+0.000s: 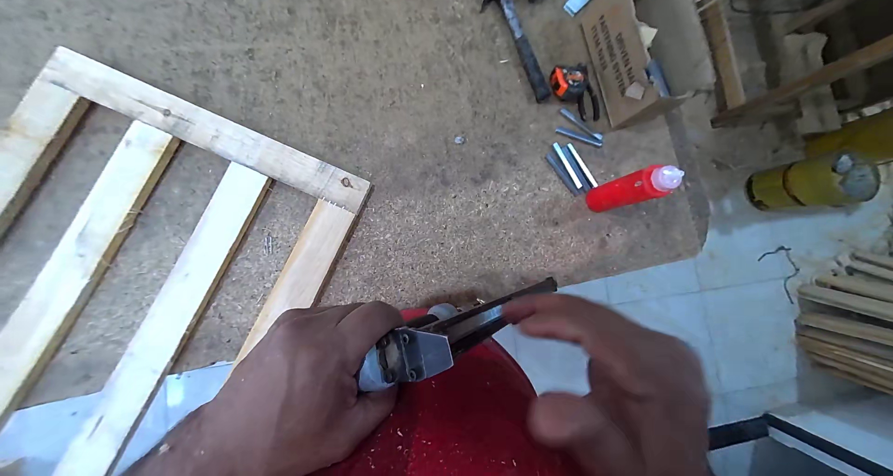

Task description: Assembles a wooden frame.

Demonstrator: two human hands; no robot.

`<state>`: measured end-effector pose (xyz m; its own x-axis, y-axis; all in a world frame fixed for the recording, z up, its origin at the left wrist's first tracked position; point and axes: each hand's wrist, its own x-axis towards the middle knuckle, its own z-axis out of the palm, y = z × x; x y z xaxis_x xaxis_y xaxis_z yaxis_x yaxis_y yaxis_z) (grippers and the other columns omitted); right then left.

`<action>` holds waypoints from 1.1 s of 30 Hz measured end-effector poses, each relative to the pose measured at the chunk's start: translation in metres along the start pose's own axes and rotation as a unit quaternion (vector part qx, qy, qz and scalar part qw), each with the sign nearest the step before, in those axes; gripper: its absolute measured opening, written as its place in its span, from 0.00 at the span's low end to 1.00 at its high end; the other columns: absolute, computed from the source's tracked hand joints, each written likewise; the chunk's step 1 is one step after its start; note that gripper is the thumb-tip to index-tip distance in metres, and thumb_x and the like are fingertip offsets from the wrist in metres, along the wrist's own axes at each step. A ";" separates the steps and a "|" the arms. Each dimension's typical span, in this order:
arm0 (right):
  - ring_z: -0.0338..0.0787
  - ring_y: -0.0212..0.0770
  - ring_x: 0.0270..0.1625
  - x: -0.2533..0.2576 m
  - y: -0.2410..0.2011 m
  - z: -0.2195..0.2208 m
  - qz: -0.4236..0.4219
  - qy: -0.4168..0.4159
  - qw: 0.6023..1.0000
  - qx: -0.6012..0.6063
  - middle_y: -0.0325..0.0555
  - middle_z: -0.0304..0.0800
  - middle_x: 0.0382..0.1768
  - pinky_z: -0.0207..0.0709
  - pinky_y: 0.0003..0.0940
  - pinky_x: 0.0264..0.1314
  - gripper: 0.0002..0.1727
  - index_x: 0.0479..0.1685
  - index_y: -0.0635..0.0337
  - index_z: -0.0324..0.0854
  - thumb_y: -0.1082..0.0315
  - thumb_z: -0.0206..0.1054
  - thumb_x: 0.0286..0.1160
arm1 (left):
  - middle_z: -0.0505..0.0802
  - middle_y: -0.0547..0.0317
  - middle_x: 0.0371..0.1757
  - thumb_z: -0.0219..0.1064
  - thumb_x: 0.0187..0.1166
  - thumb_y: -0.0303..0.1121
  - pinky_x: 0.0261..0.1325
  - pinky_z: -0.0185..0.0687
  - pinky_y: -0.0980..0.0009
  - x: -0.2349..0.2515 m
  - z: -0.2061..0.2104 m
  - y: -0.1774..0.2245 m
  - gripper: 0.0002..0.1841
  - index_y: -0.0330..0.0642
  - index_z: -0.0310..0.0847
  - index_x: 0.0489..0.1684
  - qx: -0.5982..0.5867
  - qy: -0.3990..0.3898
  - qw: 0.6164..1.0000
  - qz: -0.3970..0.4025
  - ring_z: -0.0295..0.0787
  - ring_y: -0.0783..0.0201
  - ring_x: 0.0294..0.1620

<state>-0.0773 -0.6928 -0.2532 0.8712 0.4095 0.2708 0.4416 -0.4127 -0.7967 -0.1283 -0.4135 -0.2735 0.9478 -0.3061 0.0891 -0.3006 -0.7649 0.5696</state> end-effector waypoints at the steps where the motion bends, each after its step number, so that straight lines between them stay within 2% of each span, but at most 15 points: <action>1: 0.96 0.35 0.52 0.001 0.020 -0.006 -0.001 0.033 0.999 -0.001 0.36 0.96 0.48 0.93 0.38 0.50 0.27 0.45 0.49 0.89 0.36 0.57 0.85 | 0.88 0.79 0.28 0.68 0.66 0.49 0.26 0.80 0.78 -0.002 0.000 -0.002 0.11 0.58 0.86 0.39 -0.004 0.000 1.000 0.002 0.83 0.83 0.28; 4: 0.96 0.40 0.52 -0.008 0.128 -0.014 0.198 0.108 0.974 0.003 0.42 0.96 0.46 0.92 0.46 0.56 0.31 0.44 0.57 0.87 0.43 0.45 0.93 | 0.90 0.77 0.32 0.68 0.68 0.49 0.29 0.82 0.78 -0.009 -0.001 -0.006 0.12 0.57 0.87 0.42 -0.021 0.007 1.000 0.009 0.85 0.82 0.31; 7: 0.95 0.44 0.55 -0.040 0.211 0.006 0.430 0.020 0.861 0.271 0.50 0.95 0.52 0.88 0.44 0.60 0.52 0.60 0.62 0.82 0.26 0.22 0.83 | 0.93 0.73 0.34 0.69 0.69 0.49 0.33 0.86 0.75 -0.015 -0.001 -0.007 0.14 0.54 0.88 0.43 -0.048 0.009 0.999 0.025 0.88 0.79 0.34; 10: 0.91 0.54 0.66 -0.026 0.174 0.050 0.349 -0.002 0.766 0.539 0.53 0.92 0.62 0.84 0.53 0.68 0.53 0.72 0.50 0.79 0.15 0.54 0.61 | 0.94 0.69 0.36 0.71 0.70 0.48 0.37 0.90 0.71 -0.017 -0.002 -0.012 0.15 0.51 0.88 0.46 -0.065 0.014 0.998 0.021 0.91 0.75 0.37; 11: 0.87 0.54 0.72 -0.017 0.144 0.061 0.301 -0.014 0.762 0.573 0.51 0.88 0.68 0.80 0.55 0.73 0.56 0.77 0.45 0.78 0.12 0.55 0.56 | 0.94 0.68 0.35 0.71 0.68 0.47 0.35 0.89 0.71 -0.018 -0.002 -0.012 0.14 0.51 0.87 0.45 -0.069 0.022 0.997 0.011 0.90 0.76 0.35; 13: 0.79 0.51 0.81 -0.002 0.102 0.069 0.214 -0.016 0.831 0.514 0.46 0.82 0.78 0.75 0.54 0.80 0.58 0.83 0.44 0.73 0.11 0.48 0.59 | 0.92 0.71 0.32 0.73 0.65 0.43 0.33 0.88 0.75 -0.021 -0.007 -0.019 0.12 0.51 0.87 0.42 -0.096 0.033 0.995 -0.018 0.88 0.80 0.33; 15: 0.68 0.43 0.89 0.008 0.088 0.066 0.119 -0.004 0.965 0.234 0.41 0.69 0.87 0.67 0.46 0.87 0.50 0.89 0.48 0.64 0.20 0.40 0.77 | 0.91 0.74 0.28 0.77 0.63 0.44 0.30 0.87 0.77 -0.018 -0.011 -0.029 0.13 0.51 0.87 0.40 -0.137 0.018 0.985 -0.099 0.87 0.83 0.29; 16: 0.64 0.51 0.89 0.010 0.084 0.063 0.047 -0.015 0.997 0.052 0.53 0.65 0.88 0.62 0.52 0.87 0.46 0.89 0.55 0.62 0.27 0.46 0.83 | 0.90 0.73 0.27 0.78 0.62 0.45 0.29 0.86 0.74 -0.014 -0.011 -0.032 0.14 0.51 0.88 0.41 -0.166 -0.008 0.970 -0.177 0.87 0.80 0.28; 17: 0.70 0.59 0.83 0.015 0.078 0.066 -0.014 -0.031 0.997 -0.067 0.62 0.70 0.81 0.65 0.61 0.82 0.46 0.84 0.57 0.66 0.29 0.58 0.78 | 0.91 0.70 0.27 0.79 0.61 0.46 0.30 0.87 0.69 -0.006 -0.010 -0.038 0.17 0.50 0.88 0.43 -0.209 -0.039 0.941 -0.263 0.88 0.76 0.27; 19: 0.90 0.55 0.60 0.021 0.068 0.091 -0.078 -0.127 0.976 -0.160 0.55 0.91 0.58 0.83 0.61 0.60 0.44 0.74 0.53 0.79 0.27 0.67 0.69 | 0.93 0.58 0.31 0.79 0.62 0.42 0.34 0.91 0.61 0.009 0.005 -0.061 0.21 0.43 0.86 0.51 -0.342 -0.057 0.856 -0.384 0.91 0.63 0.29; 23: 0.96 0.58 0.46 0.035 0.078 0.160 -0.024 -0.315 0.920 -0.229 0.53 0.95 0.42 0.88 0.60 0.48 0.42 0.78 0.58 0.76 0.45 0.77 0.62 | 0.94 0.47 0.39 0.68 0.79 0.43 0.43 0.91 0.59 0.019 0.049 -0.094 0.20 0.36 0.81 0.59 -0.589 -0.001 0.660 -0.466 0.93 0.57 0.36; 28: 0.93 0.50 0.56 0.077 0.087 0.187 0.227 -0.528 0.809 -0.127 0.46 0.93 0.53 0.85 0.61 0.59 0.37 0.81 0.40 0.73 0.46 0.74 0.68 | 0.93 0.44 0.47 0.50 0.92 0.55 0.50 0.93 0.55 -0.005 0.074 -0.124 0.28 0.36 0.78 0.63 -0.718 0.006 0.493 -0.492 0.95 0.52 0.45; 30: 0.93 0.43 0.52 0.084 0.093 0.196 0.284 -0.500 0.813 -0.089 0.43 0.93 0.49 0.86 0.54 0.58 0.32 0.71 0.47 0.79 0.43 0.73 0.68 | 0.96 0.47 0.42 0.45 0.95 0.50 0.48 0.95 0.58 -0.016 0.070 -0.137 0.27 0.34 0.81 0.60 -0.626 0.020 0.611 -0.484 0.97 0.55 0.41; 32: 0.93 0.42 0.46 0.097 0.094 0.207 0.320 -0.452 0.826 -0.106 0.43 0.93 0.42 0.87 0.52 0.54 0.31 0.61 0.51 0.85 0.38 0.72 0.69 | 0.96 0.58 0.42 0.56 0.91 0.46 0.49 0.91 0.56 -0.026 0.072 -0.167 0.19 0.44 0.87 0.57 -0.386 0.059 0.784 -0.482 0.94 0.62 0.41; 33: 0.93 0.42 0.42 0.105 0.094 0.212 0.329 -0.432 0.831 -0.118 0.43 0.93 0.38 0.87 0.52 0.50 0.32 0.58 0.52 0.86 0.35 0.72 0.68 | 0.95 0.56 0.47 0.61 0.88 0.48 0.54 0.90 0.50 -0.029 0.077 -0.187 0.18 0.45 0.87 0.59 -0.276 0.078 0.826 -0.485 0.94 0.58 0.47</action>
<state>0.0101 -0.5161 -0.4149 0.5073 0.4208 -0.7520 0.0485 -0.8852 -0.4627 -0.1074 -0.3051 -0.4453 0.7300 0.4078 -0.5485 0.6614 -0.2192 0.7173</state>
